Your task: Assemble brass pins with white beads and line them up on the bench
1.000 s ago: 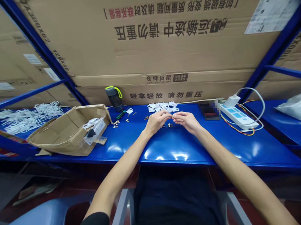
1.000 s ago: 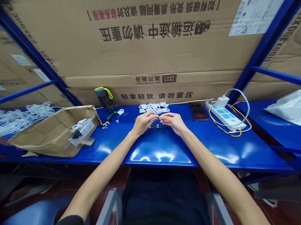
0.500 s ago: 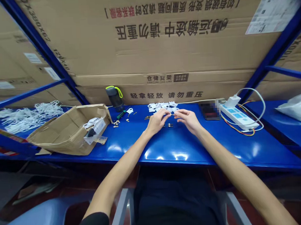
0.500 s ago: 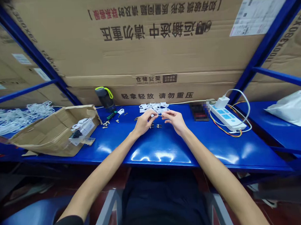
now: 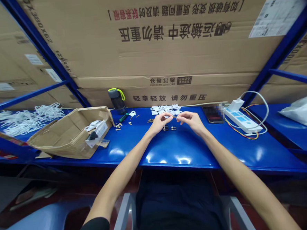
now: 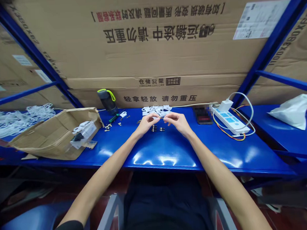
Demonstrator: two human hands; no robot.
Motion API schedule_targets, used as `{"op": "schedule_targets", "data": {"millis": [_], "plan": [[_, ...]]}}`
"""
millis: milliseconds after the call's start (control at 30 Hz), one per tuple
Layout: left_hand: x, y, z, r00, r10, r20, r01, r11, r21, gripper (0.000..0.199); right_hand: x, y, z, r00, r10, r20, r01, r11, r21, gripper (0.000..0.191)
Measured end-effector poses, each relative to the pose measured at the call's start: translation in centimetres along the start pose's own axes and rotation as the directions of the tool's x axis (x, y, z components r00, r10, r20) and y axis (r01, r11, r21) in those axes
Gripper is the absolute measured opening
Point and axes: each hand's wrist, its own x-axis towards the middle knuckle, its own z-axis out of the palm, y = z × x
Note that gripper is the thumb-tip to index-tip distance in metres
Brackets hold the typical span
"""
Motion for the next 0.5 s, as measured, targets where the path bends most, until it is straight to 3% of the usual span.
{"op": "schedule_targets", "data": {"millis": [500], "plan": [[-0.2,0.4,0.3,0.997,0.005,-0.083,-0.003,1.000,0.021,0.035,0.1,1.0,0.4,0.998,0.014,-0.068,-0.009,0.997,0.073,0.039]]}}
